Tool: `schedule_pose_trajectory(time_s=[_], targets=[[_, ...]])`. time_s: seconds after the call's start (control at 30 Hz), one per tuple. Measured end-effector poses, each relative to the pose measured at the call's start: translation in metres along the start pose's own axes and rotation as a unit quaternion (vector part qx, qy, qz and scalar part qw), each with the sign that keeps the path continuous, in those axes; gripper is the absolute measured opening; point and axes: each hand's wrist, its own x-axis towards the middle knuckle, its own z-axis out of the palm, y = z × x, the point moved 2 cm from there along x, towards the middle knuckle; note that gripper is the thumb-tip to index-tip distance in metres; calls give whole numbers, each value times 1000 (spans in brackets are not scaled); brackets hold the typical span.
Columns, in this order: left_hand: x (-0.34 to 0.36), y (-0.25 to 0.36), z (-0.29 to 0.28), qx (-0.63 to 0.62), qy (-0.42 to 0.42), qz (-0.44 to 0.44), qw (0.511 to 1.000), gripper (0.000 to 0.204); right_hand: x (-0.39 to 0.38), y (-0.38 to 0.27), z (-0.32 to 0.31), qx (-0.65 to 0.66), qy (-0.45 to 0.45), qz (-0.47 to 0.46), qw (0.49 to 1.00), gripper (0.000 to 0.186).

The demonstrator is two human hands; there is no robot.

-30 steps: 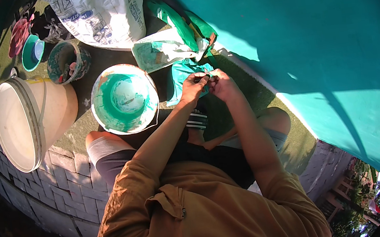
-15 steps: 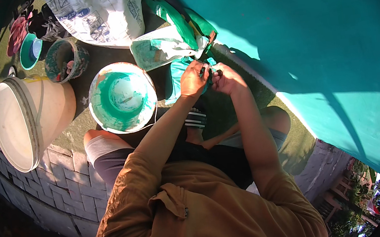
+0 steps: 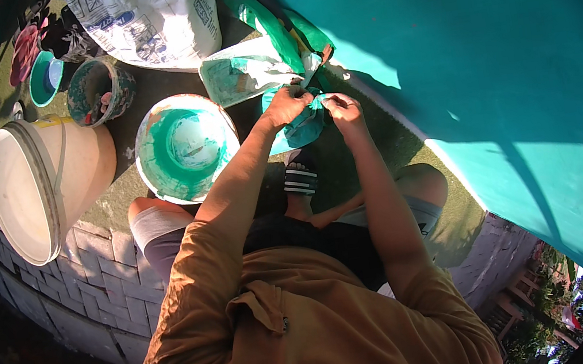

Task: The person sits on a paved outdoor area and prepares a green paint mixture. They open a black plastic bag, remove a green cloth, and use it to wipe the inside of a paint bucket. They then scoop water from a larger bucket with a yellow scoop and pour it into the paint bucket, followed by stirring the mixture with a metal tool.

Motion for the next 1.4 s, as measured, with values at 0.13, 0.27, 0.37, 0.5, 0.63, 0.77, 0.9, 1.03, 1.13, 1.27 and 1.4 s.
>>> schedule_pose_trajectory(time_s=[0.13, 0.27, 0.37, 0.5, 0.63, 0.77, 0.9, 1.03, 1.13, 1.27, 1.4], targets=[[-2, -6, -11, -141, -26, -60, 988, 22, -12, -17, 20, -191, 86, -119, 971, 18], [-4, -4, -14, -191, -22, -87, 978, 17, -24, -41, 26, -193, 69, -113, 972, 16], [-3, -1, -14, -188, -30, -87, 978, 17, -19, -41, 24, -211, 75, -156, 962, 14], [-7, -4, -13, -197, -32, -46, 979, 16, -21, -49, 25, -227, 64, -165, 958, 13], [-8, -8, -17, -153, -35, -11, 988, 20, -22, -50, 24, -240, 67, -170, 953, 13], [-7, 2, -20, -72, -56, -8, 996, 26, -17, -48, 16, -248, 51, -208, 945, 19], [-3, -5, -25, -48, -104, 14, 993, 33, -18, -49, 21, -268, 20, -246, 931, 23], [-1, -7, -27, 7, -113, 30, 993, 37, -16, -53, 22, -271, 16, -292, 917, 23], [-1, 3, -24, 96, -96, 58, 989, 34, -16, -57, 21, -316, 6, -291, 903, 22], [-1, 17, -23, 132, -108, 36, 985, 34, -17, -55, 20, -329, -4, -260, 908, 25], [-2, 10, -23, 97, -90, 16, 991, 34, -15, -55, 23, -293, -21, -284, 913, 24]])
